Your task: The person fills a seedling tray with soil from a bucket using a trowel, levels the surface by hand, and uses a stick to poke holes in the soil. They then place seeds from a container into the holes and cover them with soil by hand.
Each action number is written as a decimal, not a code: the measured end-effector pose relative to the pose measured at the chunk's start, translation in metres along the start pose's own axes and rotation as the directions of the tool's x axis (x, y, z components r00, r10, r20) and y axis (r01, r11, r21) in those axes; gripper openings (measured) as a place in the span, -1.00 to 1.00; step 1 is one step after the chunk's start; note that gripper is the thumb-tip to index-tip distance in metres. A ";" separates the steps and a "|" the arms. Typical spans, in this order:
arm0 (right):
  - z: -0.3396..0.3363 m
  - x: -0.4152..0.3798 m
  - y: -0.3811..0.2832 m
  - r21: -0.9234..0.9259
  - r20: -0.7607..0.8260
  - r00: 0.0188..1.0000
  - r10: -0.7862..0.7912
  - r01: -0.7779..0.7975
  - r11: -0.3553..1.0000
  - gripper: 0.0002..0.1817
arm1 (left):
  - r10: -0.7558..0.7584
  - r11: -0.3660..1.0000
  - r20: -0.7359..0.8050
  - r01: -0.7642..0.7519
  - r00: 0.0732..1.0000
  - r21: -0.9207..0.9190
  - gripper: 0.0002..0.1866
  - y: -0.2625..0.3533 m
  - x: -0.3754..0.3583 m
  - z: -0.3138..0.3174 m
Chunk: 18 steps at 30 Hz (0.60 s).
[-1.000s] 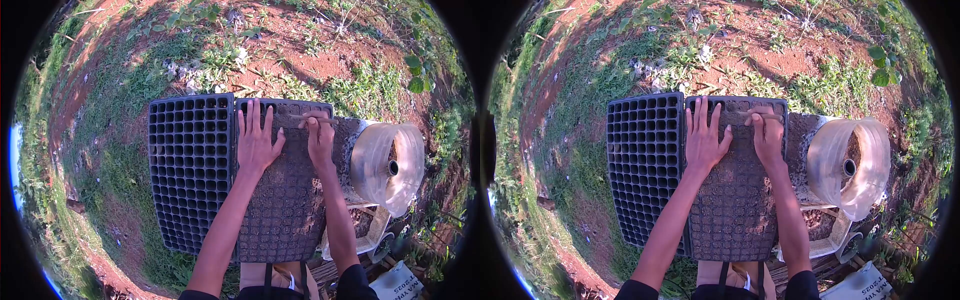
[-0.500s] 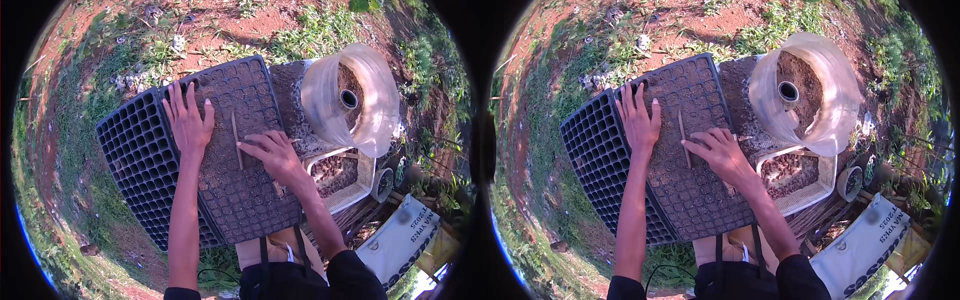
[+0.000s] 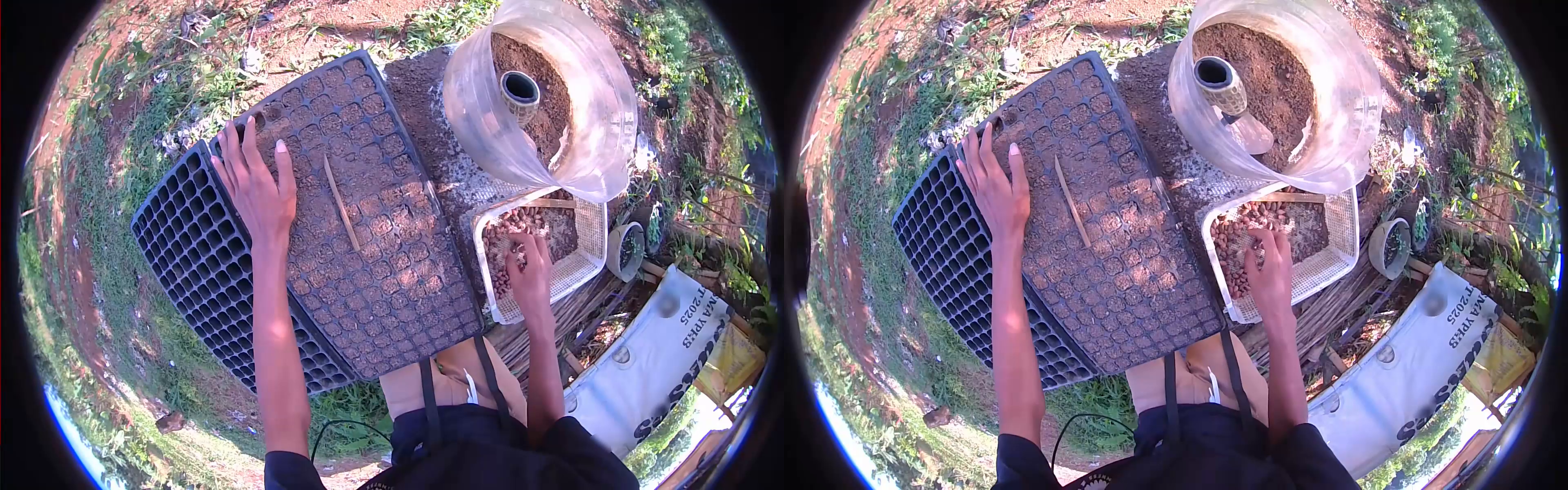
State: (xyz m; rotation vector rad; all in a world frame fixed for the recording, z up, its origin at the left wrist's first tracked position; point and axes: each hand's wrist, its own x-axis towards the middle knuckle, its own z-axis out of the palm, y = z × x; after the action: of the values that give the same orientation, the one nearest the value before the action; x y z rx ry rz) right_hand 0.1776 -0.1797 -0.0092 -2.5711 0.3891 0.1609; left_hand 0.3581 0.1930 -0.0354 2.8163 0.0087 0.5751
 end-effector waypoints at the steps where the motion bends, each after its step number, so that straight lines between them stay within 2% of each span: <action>1: 0.000 -0.003 0.000 0.007 -0.001 1.000 0.004 -0.004 1.000 -0.70 | 0.025 1.000 -0.054 -0.024 0.998 0.017 -0.46 0.005 -0.001 -0.004; 2: 0.000 -0.007 -0.002 0.058 0.043 0.999 0.001 -0.003 0.998 -0.67 | 0.034 0.999 -0.052 -0.033 0.998 0.019 -0.46 0.011 -0.004 -0.008; 4: -0.005 -0.017 -0.008 0.115 0.137 0.991 0.009 -0.025 0.993 -0.61 | 0.021 0.988 -0.085 -0.034 0.996 -0.153 -0.53 0.029 -0.016 -0.021; 6: -0.006 -0.028 -0.007 0.156 0.160 0.987 0.013 -0.038 0.987 -0.61 | -0.087 0.947 0.071 0.105 0.994 -0.305 -0.59 0.054 -0.038 -0.037; 8: -0.008 -0.040 -0.004 0.162 0.155 0.988 -0.025 -0.001 0.987 -0.64 | -0.206 0.796 0.353 0.366 0.913 -0.482 -0.63 0.080 -0.066 -0.047; 10: -0.004 -0.050 0.005 0.117 0.129 0.989 -0.078 0.063 0.991 -0.67 | -0.155 0.674 0.429 0.413 0.890 -0.612 -0.68 0.112 -0.093 -0.058; 11: -0.002 -0.057 0.010 0.060 0.120 0.984 -0.133 0.127 0.990 -0.69 | -0.158 0.655 0.504 0.472 0.849 -0.590 -0.70 0.127 -0.103 -0.067; 12: 0.004 -0.060 0.013 0.056 0.027 0.980 -0.196 0.194 0.979 -0.76 | -0.160 0.635 0.569 0.525 0.807 -0.566 -0.71 0.140 -0.110 -0.074; 14: 0.011 -0.065 0.019 0.016 -0.004 0.979 -0.202 0.202 0.979 -0.79 | -0.172 0.575 0.628 0.595 0.759 -0.561 -0.70 0.160 -0.126 -0.081; 15: 0.016 -0.070 0.021 -0.024 -0.020 0.979 -0.202 0.201 0.979 -0.83 | -0.170 0.579 0.624 0.590 0.763 -0.563 -0.70 0.169 -0.135 -0.083; 17: 0.023 -0.072 0.026 -0.003 -0.061 0.973 -0.224 0.224 0.975 -0.88 | -0.178 0.474 0.729 0.707 0.661 -0.525 -0.68 0.186 -0.149 -0.082; 18: 0.025 -0.069 0.028 0.024 -0.062 0.972 -0.229 0.231 0.973 -0.88 | -0.180 0.477 0.719 0.699 0.671 -0.532 -0.68 0.193 -0.153 -0.084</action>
State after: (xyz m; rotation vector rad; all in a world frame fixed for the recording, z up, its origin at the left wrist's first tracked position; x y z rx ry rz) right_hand 0.1023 -0.1726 -0.0309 -2.5705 0.1115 -0.0048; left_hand 0.1756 0.0192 0.0300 1.8288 0.3315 -0.3893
